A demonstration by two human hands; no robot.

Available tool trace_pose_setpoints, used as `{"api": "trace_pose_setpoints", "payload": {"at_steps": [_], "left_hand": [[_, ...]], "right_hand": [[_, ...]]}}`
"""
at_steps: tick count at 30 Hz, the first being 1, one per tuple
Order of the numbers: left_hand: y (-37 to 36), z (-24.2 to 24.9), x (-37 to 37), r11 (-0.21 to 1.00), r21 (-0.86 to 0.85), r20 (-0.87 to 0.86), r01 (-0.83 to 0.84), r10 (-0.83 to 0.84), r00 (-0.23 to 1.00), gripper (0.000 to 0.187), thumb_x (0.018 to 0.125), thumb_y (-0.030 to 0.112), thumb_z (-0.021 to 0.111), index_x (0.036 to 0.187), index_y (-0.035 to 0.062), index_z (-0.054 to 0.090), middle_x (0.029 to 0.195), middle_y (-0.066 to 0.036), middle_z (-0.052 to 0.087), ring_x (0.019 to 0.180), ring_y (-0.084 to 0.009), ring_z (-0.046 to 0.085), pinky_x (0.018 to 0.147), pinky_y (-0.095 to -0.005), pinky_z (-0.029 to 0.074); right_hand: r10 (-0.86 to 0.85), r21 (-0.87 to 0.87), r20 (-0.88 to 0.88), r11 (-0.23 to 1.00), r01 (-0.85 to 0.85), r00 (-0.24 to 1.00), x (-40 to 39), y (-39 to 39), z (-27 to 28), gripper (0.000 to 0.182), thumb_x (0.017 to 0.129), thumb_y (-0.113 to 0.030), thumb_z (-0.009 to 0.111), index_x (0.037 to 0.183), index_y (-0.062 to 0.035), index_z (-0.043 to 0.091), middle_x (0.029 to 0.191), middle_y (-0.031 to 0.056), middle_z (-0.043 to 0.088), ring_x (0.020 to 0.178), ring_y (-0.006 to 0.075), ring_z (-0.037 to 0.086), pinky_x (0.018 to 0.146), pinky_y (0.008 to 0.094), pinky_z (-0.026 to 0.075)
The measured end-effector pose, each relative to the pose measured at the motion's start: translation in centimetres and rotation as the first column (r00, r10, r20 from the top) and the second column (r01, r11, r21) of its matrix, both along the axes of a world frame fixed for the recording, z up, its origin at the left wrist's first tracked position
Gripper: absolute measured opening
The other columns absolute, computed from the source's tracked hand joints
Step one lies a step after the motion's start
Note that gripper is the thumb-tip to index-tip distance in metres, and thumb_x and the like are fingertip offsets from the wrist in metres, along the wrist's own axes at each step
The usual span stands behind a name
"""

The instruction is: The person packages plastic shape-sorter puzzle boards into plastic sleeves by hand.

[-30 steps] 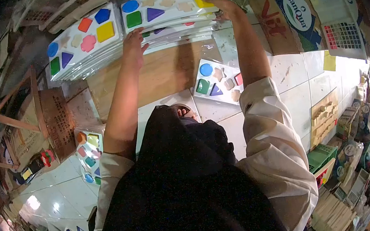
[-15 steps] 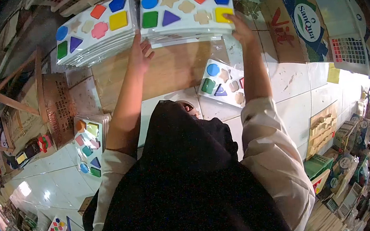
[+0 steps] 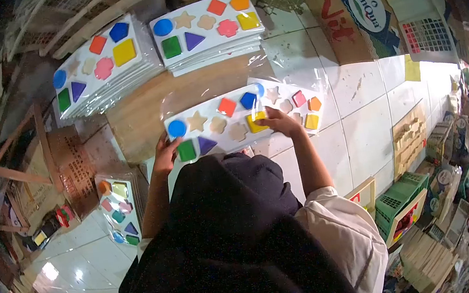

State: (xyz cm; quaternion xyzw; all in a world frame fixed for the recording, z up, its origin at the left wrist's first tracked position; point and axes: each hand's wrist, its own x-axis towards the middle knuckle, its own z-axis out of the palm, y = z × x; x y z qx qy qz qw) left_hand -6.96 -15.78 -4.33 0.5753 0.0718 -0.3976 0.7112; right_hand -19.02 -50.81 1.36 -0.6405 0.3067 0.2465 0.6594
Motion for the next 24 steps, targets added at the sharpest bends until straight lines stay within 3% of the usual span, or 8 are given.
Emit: {"api": "trace_pose_setpoints", "payload": {"at_steps": [1,3,5,9,11,15,17,24], "left_hand": [[0.7,-0.2,-0.4,1.000,-0.016,0.021,-0.024,0.024,0.999,0.054,0.077,0.007,0.062,0.124,0.0071,0.035,0.103,-0.005,0.056,0.086,-0.0112,0.055,0.061,-0.0204,0.043],[1.2,0.7,-0.9,0.995,-0.022,-0.001,-0.095,0.095,0.995,0.051,0.077,0.007,0.062,0.122,0.0053,0.037,0.101,-0.005,0.057,0.086,-0.0107,0.055,0.062,-0.0201,0.043],[1.6,0.5,-0.7,0.983,-0.026,-0.022,-0.181,0.180,0.983,0.049,0.078,0.008,0.061,0.120,0.0036,0.038,0.100,-0.006,0.057,0.085,-0.0102,0.055,0.062,-0.0199,0.043],[2.1,1.0,0.7,0.991,0.113,0.246,-0.075,0.046,0.968,0.040,0.076,0.015,0.065,0.110,0.0027,0.049,0.095,-0.008,0.060,0.085,-0.0163,0.058,0.065,-0.0270,0.046],[2.4,2.5,1.6,0.784,0.616,0.426,0.074,-0.411,0.806,0.052,0.068,0.026,0.071,0.108,0.0008,0.049,0.093,-0.013,0.060,0.082,-0.0234,0.059,0.069,-0.0303,0.045],[1.8,5.2,2.6,0.646,0.709,0.658,-0.283,-0.461,0.595,0.065,0.062,0.036,0.073,0.107,-0.0043,0.048,0.107,-0.023,0.052,0.097,-0.0357,0.051,0.082,-0.0391,0.041],[1.5,5.4,3.4,0.641,0.711,0.640,-0.291,-0.417,0.645,0.068,0.063,0.037,0.073,0.108,-0.0062,0.047,0.112,-0.025,0.048,0.104,-0.0376,0.045,0.086,-0.0414,0.038],[-3.4,9.1,4.6,0.859,0.461,0.593,-0.222,-0.112,0.797,0.063,0.071,0.032,0.070,0.119,0.0003,0.043,0.118,-0.017,0.048,0.108,-0.0257,0.047,0.084,-0.0342,0.042]], "right_hand": [[0.179,-0.249,-0.200,0.942,-0.226,0.963,1.9,-0.4,1.6,0.040,0.074,-0.018,0.064,0.110,-0.0033,0.052,0.103,0.0061,0.056,0.086,0.0163,0.056,0.074,0.0297,0.045],[0.348,-0.608,0.131,0.768,-0.202,0.928,4.4,-5.5,-4.2,0.030,0.073,-0.020,0.065,0.096,-0.0030,0.058,0.091,0.0047,0.059,0.077,0.0143,0.056,0.067,0.0283,0.046],[-0.251,-0.354,0.506,0.812,0.464,0.825,11.0,-6.7,-2.3,0.022,0.072,-0.021,0.066,0.082,-0.0032,0.057,0.066,0.0003,0.054,0.060,0.0088,0.050,0.056,0.0278,0.044],[-0.233,-0.478,0.320,0.797,0.370,0.918,19.6,-10.2,0.3,0.029,0.071,-0.031,0.070,0.078,-0.0070,0.055,0.066,0.0007,0.050,0.057,0.0093,0.048,0.051,0.0238,0.043],[-0.281,-0.455,0.199,0.822,0.343,0.939,21.2,-10.1,1.0,0.033,0.068,-0.033,0.073,0.077,-0.0068,0.054,0.065,0.0011,0.049,0.055,0.0087,0.048,0.050,0.0233,0.042],[-0.308,-0.350,0.081,0.882,0.316,0.948,21.5,-8.4,4.0,0.033,0.068,-0.028,0.074,0.079,-0.0037,0.053,0.067,0.0036,0.051,0.056,0.0121,0.051,0.058,0.0238,0.047],[-0.592,0.324,0.314,0.802,0.502,0.742,21.2,-8.0,3.3,0.016,0.078,-0.013,0.063,0.083,-0.0014,0.052,0.072,0.0070,0.054,0.063,0.0179,0.057,0.068,0.0302,0.051],[-0.644,0.516,0.424,0.749,0.415,0.637,20.0,-10.5,-1.6,0.022,0.081,-0.006,0.049,0.100,0.0026,0.042,0.089,0.0165,0.055,0.088,0.0317,0.057,0.084,0.0444,0.046]]}}
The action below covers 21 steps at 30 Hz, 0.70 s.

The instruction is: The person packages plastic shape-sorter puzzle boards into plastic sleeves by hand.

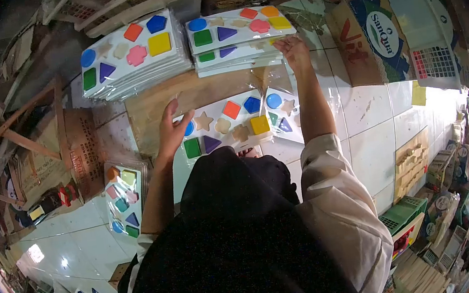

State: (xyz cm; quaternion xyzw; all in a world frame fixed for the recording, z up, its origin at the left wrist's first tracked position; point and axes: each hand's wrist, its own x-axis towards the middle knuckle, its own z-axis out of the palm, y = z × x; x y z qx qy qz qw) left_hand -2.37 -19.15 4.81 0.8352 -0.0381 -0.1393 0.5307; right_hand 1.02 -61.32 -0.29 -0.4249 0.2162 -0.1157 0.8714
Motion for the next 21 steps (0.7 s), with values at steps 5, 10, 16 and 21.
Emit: {"api": "trace_pose_setpoints", "payload": {"at_steps": [5,10,16,21], "left_hand": [[-2.7,0.3,0.5,0.990,-0.094,-0.051,0.105,-0.110,0.993,0.060,0.075,0.029,0.066,0.123,0.0034,0.040,0.120,-0.016,0.046,0.112,-0.0252,0.045,0.085,-0.0334,0.042],[-2.7,-0.1,0.5,0.973,-0.216,-0.039,0.086,-0.097,0.995,0.062,0.072,0.030,0.069,0.121,0.0041,0.041,0.113,-0.013,0.051,0.105,-0.0213,0.048,0.082,-0.0322,0.042],[-2.3,-1.5,1.4,0.883,-0.470,-0.155,0.004,-0.087,0.984,0.047,0.082,0.021,0.059,0.121,0.0036,0.040,0.113,-0.009,0.051,0.102,-0.0171,0.048,0.089,-0.0299,0.037],[-3.3,-1.5,1.9,0.794,-0.581,-0.310,-0.180,-0.011,0.951,0.043,0.083,0.022,0.058,0.116,-0.0007,0.043,0.108,-0.011,0.053,0.098,-0.0167,0.051,0.089,-0.0288,0.039]], "right_hand": [[-0.066,0.170,-0.143,0.981,0.090,0.988,2.2,2.3,1.6,0.024,0.081,-0.011,0.050,0.102,-0.0012,0.045,0.095,0.0143,0.051,0.091,0.0285,0.054,0.082,0.0431,0.046],[-0.249,0.058,-0.145,0.964,0.259,0.958,6.2,1.6,-2.1,0.022,0.081,-0.011,0.054,0.102,-0.0079,0.047,0.093,0.0083,0.048,0.081,0.0193,0.047,0.074,0.0397,0.043],[-0.318,-0.011,-0.041,0.948,0.318,0.947,-0.3,3.3,1.4,0.007,0.080,-0.009,0.056,0.080,-0.0113,0.049,0.064,0.0004,0.042,0.055,0.0132,0.042,0.057,0.0305,0.044],[-0.325,0.121,-0.064,0.936,0.330,0.944,-10.8,7.1,4.2,0.004,0.083,-0.008,0.051,0.087,-0.0088,0.051,0.067,-0.0023,0.048,0.056,0.0104,0.045,0.053,0.0293,0.040]]}}
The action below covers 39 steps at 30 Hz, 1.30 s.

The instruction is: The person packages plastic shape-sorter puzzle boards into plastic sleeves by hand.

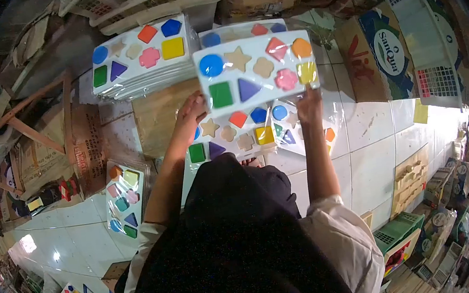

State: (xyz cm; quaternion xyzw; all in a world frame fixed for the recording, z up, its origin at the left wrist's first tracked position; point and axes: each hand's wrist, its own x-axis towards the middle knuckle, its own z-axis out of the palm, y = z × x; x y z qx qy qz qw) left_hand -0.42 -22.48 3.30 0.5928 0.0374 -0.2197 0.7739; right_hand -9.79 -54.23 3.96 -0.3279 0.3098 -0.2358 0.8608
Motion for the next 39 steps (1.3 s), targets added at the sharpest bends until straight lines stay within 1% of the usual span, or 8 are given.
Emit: {"api": "trace_pose_setpoints", "payload": {"at_steps": [2,7,22,24,26,28,32,39], "left_hand": [[1.0,0.1,0.1,0.886,-0.464,-0.261,-0.013,-0.123,0.957,0.040,0.083,0.025,0.058,0.113,0.0010,0.047,0.105,-0.009,0.054,0.094,-0.0141,0.052,0.083,-0.0278,0.043],[5.4,1.6,-1.8,0.985,-0.160,-0.276,-0.063,0.017,0.961,0.020,0.082,0.021,0.060,0.093,0.0042,0.057,0.085,-0.002,0.060,0.073,-0.0102,0.058,0.065,-0.0266,0.048],[10.0,-3.7,-6.1,0.942,0.217,0.066,-0.256,0.247,0.967,0.015,0.085,0.014,0.050,0.082,0.0015,0.059,0.072,0.000,0.055,0.067,-0.0057,0.048,0.061,-0.0211,0.038],[10.0,-3.8,-6.3,0.934,0.197,-0.038,-0.297,0.309,0.950,0.015,0.084,0.012,0.050,0.086,0.0000,0.058,0.072,-0.001,0.055,0.068,-0.0071,0.048,0.062,-0.0219,0.038],[9.8,-3.8,-6.5,0.920,0.186,0.108,-0.344,0.329,0.938,0.017,0.084,0.011,0.047,0.093,-0.0002,0.056,0.081,-0.004,0.055,0.072,-0.0098,0.049,0.066,-0.0237,0.040],[9.1,-1.7,-6.8,0.915,0.139,0.086,-0.380,0.371,0.925,0.017,0.083,0.009,0.045,0.093,-0.0002,0.055,0.089,-0.006,0.053,0.079,-0.0120,0.049,0.071,-0.0247,0.040],[9.7,-1.6,-6.7,0.882,0.290,0.249,-0.372,0.306,0.919,0.022,0.080,0.006,0.041,0.098,0.0014,0.053,0.111,-0.011,0.046,0.100,-0.0183,0.045,0.086,-0.0270,0.035],[13.1,-3.5,-7.5,0.939,0.312,0.410,-0.147,0.007,0.912,0.035,0.083,0.013,0.042,0.117,0.0049,0.043,0.110,-0.011,0.048,0.105,-0.0181,0.045,0.089,-0.0296,0.034]], "right_hand": [[0.307,0.029,0.334,0.942,-0.335,0.891,-5.2,1.1,-1.6,0.018,0.083,-0.009,0.049,0.102,-0.0075,0.051,0.087,0.0026,0.056,0.074,0.0149,0.054,0.068,0.0325,0.044],[0.748,-0.070,0.012,0.663,-0.746,0.663,-6.9,3.7,2.8,0.050,0.082,-0.038,0.055,0.113,-0.0012,0.043,0.102,0.0057,0.055,0.097,0.0173,0.051,0.081,0.0326,0.041],[0.479,-0.374,-0.436,0.674,-0.637,0.762,-1.3,8.7,-1.7,0.015,0.080,-0.014,0.059,0.086,-0.0024,0.052,0.077,0.0044,0.052,0.072,0.0127,0.053,0.062,0.0243,0.044],[0.199,-0.772,-0.517,0.311,-0.554,0.832,-1.7,8.8,-1.6,0.015,0.079,-0.009,0.057,0.091,-0.0017,0.052,0.087,0.0072,0.052,0.084,0.0145,0.053,0.069,0.0256,0.046],[0.278,-0.655,-0.494,0.505,-0.563,0.824,-1.6,9.6,0.6,0.018,0.077,-0.004,0.055,0.095,-0.0013,0.053,0.101,0.0101,0.051,0.099,0.0194,0.049,0.076,0.0291,0.046],[0.290,-0.822,-0.563,-0.103,-0.560,0.774,-2.6,7.8,0.1,0.015,0.077,-0.002,0.052,0.092,-0.0013,0.056,0.102,0.0125,0.053,0.102,0.0235,0.049,0.077,0.0331,0.045],[0.758,-0.556,-0.351,0.303,-0.774,0.549,-4.9,5.7,-2.0,0.010,0.080,-0.004,0.050,0.079,0.0030,0.056,0.094,0.0123,0.056,0.086,0.0245,0.055,0.081,0.0353,0.042],[0.682,-0.352,-0.358,0.533,-0.769,0.637,-5.1,9.6,0.7,0.023,0.075,0.001,0.062,0.083,-0.0056,0.041,0.071,0.0019,0.048,0.073,0.0089,0.051,0.065,0.0208,0.042]]}}
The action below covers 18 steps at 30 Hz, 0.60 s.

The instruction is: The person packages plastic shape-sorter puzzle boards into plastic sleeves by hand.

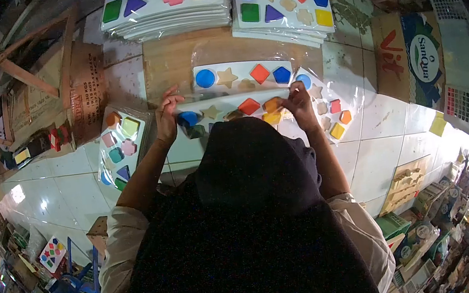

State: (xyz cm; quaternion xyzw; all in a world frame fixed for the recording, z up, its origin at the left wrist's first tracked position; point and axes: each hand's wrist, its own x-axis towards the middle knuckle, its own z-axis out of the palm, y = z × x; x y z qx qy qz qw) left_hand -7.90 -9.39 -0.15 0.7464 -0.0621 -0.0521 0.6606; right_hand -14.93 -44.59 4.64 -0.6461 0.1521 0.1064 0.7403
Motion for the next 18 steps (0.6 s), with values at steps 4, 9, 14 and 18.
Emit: {"api": "trace_pose_setpoints", "payload": {"at_steps": [4,9,14,18], "left_hand": [[1.3,1.8,-3.0,0.967,-0.211,-0.418,0.145,-0.223,0.881,0.048,0.079,0.017,0.058,0.121,0.0049,0.038,0.104,-0.010,0.051,0.098,-0.0179,0.050,0.082,-0.0308,0.041],[4.5,1.2,-5.5,0.940,0.140,-0.345,0.312,-0.249,0.905,0.065,0.072,0.019,0.070,0.125,0.0054,0.035,0.108,-0.014,0.050,0.093,-0.0207,0.053,0.079,-0.0331,0.045],[5.4,5.3,0.6,0.999,-0.038,-0.463,0.030,-0.044,0.885,0.049,0.074,0.020,0.068,0.114,0.0015,0.046,0.095,-0.006,0.057,0.083,-0.0123,0.054,0.069,-0.0243,0.045],[5.2,12.8,12.2,0.955,0.210,-0.442,-0.211,0.285,0.851,0.043,0.077,0.031,0.064,0.106,-0.0006,0.054,0.095,-0.005,0.061,0.083,-0.0131,0.057,0.071,-0.0261,0.046]], "right_hand": [[-0.057,0.066,-0.019,0.996,0.058,0.998,-1.0,0.7,-1.2,0.016,0.080,-0.008,0.059,0.091,-0.0038,0.049,0.080,0.0003,0.053,0.078,0.0073,0.049,0.070,0.0217,0.040],[0.017,0.070,-0.053,0.997,-0.013,0.998,-0.9,1.5,-2.0,0.017,0.087,-0.020,0.052,0.090,-0.0029,0.054,0.078,-0.0019,0.052,0.073,0.0062,0.048,0.069,0.0217,0.039],[-0.025,-0.438,0.002,0.899,0.024,1.000,5.8,2.9,-1.5,0.015,0.085,-0.015,0.051,0.083,-0.0005,0.052,0.068,0.0026,0.048,0.063,0.0089,0.043,0.060,0.0238,0.037],[-0.236,-0.130,0.062,0.961,0.242,0.970,16.0,6.5,5.2,0.020,0.081,-0.008,0.056,0.098,-0.0070,0.046,0.077,0.0046,0.054,0.066,0.0101,0.048,0.056,0.0226,0.039]]}}
